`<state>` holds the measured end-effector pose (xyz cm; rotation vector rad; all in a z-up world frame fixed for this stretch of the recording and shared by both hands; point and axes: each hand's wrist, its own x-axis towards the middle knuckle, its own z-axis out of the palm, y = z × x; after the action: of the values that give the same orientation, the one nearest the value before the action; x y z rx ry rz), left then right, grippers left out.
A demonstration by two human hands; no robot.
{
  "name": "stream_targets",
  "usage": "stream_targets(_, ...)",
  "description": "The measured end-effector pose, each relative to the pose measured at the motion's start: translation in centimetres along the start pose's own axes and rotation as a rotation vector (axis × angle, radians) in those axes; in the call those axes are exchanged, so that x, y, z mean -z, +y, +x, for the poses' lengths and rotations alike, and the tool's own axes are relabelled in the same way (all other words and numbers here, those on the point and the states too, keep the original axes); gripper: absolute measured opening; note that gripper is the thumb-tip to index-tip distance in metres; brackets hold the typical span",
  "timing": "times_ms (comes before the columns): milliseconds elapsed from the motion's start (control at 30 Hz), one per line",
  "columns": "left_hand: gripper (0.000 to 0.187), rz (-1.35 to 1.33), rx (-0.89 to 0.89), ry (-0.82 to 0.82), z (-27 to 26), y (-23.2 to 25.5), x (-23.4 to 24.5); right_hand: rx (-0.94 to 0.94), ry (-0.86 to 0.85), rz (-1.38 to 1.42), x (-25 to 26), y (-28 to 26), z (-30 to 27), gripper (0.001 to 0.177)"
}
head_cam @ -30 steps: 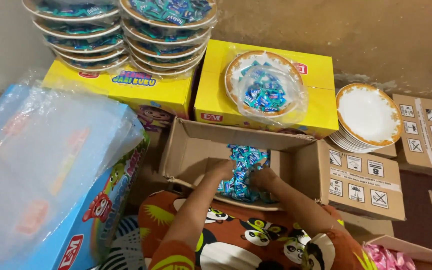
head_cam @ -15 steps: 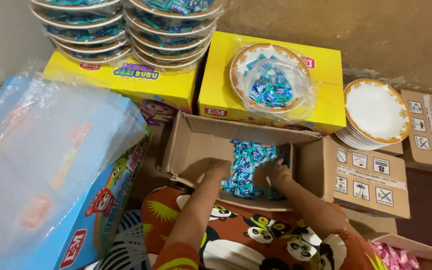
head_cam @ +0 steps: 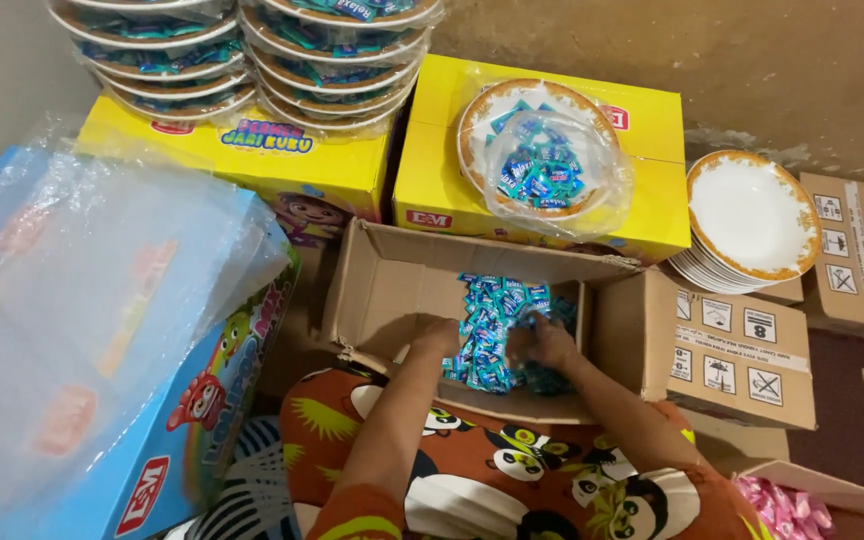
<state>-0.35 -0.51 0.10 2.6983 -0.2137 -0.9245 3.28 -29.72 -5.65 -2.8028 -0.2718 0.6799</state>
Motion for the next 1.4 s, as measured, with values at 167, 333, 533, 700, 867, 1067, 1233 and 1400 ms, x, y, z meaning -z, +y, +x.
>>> stream_targets(167, 0.032, 0.038, 0.000, -0.012, -2.7, 0.7, 1.2, -0.264, 0.290, 0.060, 4.0, -6.7, -4.3, 0.092)
stream_targets(333, 0.041, -0.045, -0.006, -0.013, -1.2, 0.1, 0.1, -0.422, 0.140, 0.190, 0.5, 0.4, 0.4, 0.089)
stream_targets(533, 0.045, -0.296, 0.042, -0.049, -4.0, 0.9, 2.9, -0.146, 0.010, -0.071, -7.2, 8.2, 10.6, 0.055)
stream_targets(700, 0.047, -0.062, 0.016, 0.002, -1.4, 0.7, 2.8, -0.217, -0.005, 0.024, 0.4, -2.7, 2.1, 0.105)
stream_targets(867, 0.047, -0.154, 0.033, -0.034, -0.5, 0.7, 2.5, 0.010, 0.004, 0.102, 2.8, -9.5, -3.1, 0.089)
stream_targets(1067, 0.043, -0.039, 0.048, -0.021, -2.1, 0.3, 1.9, 0.032, 0.354, 0.015, -3.2, -7.2, -1.4, 0.091)
stream_targets(1233, 0.043, 0.012, 0.060, -0.009, -4.1, 0.9, 3.9, -0.070, 0.480, -0.282, -4.6, -6.6, -0.3, 0.091)
stream_targets(1400, 0.046, 0.078, 0.064, -0.016, -4.8, 1.5, 2.1, -0.112, -0.219, -0.161, -2.4, -7.1, -2.0, 0.111)
